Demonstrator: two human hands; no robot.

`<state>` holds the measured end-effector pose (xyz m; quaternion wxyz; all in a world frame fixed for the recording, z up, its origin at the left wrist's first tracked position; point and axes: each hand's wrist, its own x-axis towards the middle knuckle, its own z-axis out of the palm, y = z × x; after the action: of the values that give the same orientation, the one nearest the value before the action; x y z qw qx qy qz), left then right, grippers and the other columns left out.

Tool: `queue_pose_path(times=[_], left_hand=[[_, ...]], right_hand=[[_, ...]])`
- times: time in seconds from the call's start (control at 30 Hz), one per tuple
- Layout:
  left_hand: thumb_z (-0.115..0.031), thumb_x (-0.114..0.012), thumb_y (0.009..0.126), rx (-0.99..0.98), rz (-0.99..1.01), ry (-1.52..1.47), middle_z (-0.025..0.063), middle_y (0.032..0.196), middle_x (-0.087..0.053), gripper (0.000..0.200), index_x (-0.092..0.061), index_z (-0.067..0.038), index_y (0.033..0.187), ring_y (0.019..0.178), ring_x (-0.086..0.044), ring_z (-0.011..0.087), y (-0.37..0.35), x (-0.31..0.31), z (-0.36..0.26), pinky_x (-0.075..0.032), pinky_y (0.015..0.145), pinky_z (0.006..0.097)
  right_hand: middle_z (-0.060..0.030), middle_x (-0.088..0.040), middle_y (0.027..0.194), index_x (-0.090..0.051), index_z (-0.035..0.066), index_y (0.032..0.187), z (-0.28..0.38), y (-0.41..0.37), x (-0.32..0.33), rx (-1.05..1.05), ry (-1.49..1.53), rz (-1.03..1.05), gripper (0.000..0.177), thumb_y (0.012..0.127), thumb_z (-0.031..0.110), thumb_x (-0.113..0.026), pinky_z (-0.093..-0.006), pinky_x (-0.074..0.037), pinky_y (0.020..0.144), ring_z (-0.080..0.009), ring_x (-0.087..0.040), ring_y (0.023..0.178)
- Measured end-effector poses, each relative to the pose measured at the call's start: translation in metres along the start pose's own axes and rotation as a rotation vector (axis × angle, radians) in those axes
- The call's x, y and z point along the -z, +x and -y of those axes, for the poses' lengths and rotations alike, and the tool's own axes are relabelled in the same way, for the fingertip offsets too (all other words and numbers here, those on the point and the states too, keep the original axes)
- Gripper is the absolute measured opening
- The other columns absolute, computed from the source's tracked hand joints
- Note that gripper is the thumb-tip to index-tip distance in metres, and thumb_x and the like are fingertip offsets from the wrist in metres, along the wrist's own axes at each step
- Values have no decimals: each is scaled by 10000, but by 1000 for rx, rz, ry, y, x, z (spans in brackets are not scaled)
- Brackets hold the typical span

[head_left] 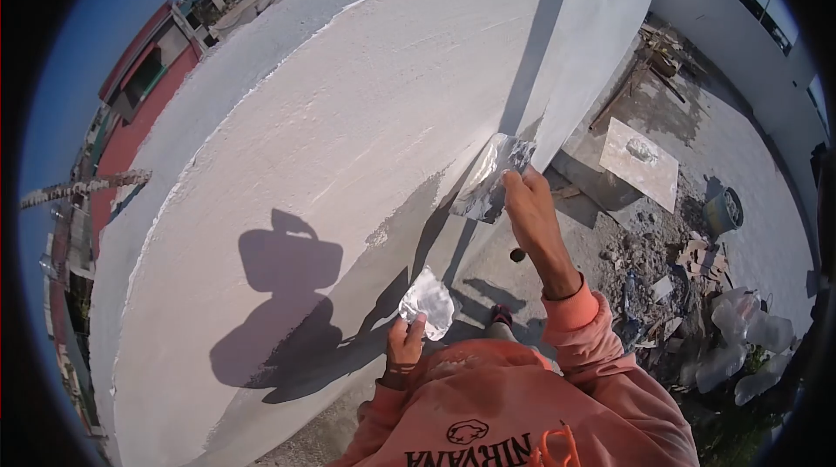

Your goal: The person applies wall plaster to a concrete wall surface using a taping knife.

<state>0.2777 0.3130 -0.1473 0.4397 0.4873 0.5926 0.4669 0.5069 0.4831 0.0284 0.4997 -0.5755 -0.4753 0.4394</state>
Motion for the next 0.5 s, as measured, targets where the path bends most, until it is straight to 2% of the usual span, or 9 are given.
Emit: queue_pose_path(times=[0.07,0.1,0.17,0.27,0.3,0.4,0.43,0.47,0.5], left_hand=[[-215,-605,937,-54,34,29,62,650,-571,241,-618,22,895,585,-500,111,-1,14,-1,-415,538,306],[-211,-603,938,-8,63,14,77,612,-543,253,-602,34,872,550,-477,133,-5,24,-9,-394,509,326],[-211,-599,941,-58,110,78,95,608,-535,259,-595,37,865,545,-473,143,-12,48,-2,-387,508,332],[-223,-597,943,-115,150,48,112,610,-533,274,-594,40,864,548,-471,148,-20,68,11,-383,510,342],[-228,-597,943,-129,161,19,117,612,-535,280,-595,40,864,551,-471,149,-23,71,12,-382,511,345],[-246,-599,941,-100,205,61,119,620,-547,294,-599,40,874,568,-474,144,-29,85,4,-391,519,357],[-253,-599,938,-112,216,28,123,629,-560,299,-603,41,884,583,-479,143,-27,87,7,-398,526,367],[-250,-598,938,-129,209,-5,120,629,-557,295,-603,41,883,583,-475,141,-25,89,6,-396,526,365],[-246,-597,938,-143,200,-38,116,629,-554,292,-602,40,883,584,-471,140,-25,91,3,-395,526,363]], right_hand=[[-29,-405,624,-492,-33,774,24,1,-17,-18,-59,-36,231,875,165,-432,-295,-339,524,-86,-389,606],[-122,-446,764,-443,-25,832,32,4,-21,40,-271,47,277,906,240,-476,-337,-396,634,-197,-436,720],[-150,-440,855,-443,-31,891,32,10,-25,429,-593,106,253,925,219,-468,-351,-433,713,-223,-442,774],[-170,-445,980,-444,-36,1007,51,8,-29,616,-902,114,154,959,110,-439,-362,-481,815,-251,-485,836],[-165,-450,991,-451,-42,1014,57,3,-30,559,-818,92,148,955,94,-448,-359,-487,803,-249,-497,851],[-102,-511,880,-528,-46,926,60,-5,-10,608,-825,-15,206,909,159,-532,-334,-488,647,-176,-536,795],[-89,-522,837,-544,-38,893,50,-8,-5,581,-627,-42,211,900,173,-540,-326,-474,604,-161,-535,748],[-55,-510,758,-546,-11,834,44,-10,-1,263,-250,-105,197,896,176,-535,-307,-427,550,-134,-498,662],[-20,-497,679,-548,17,775,58,-24,-11,6,183,-269,201,892,180,-530,-288,-380,496,-107,-461,576]])
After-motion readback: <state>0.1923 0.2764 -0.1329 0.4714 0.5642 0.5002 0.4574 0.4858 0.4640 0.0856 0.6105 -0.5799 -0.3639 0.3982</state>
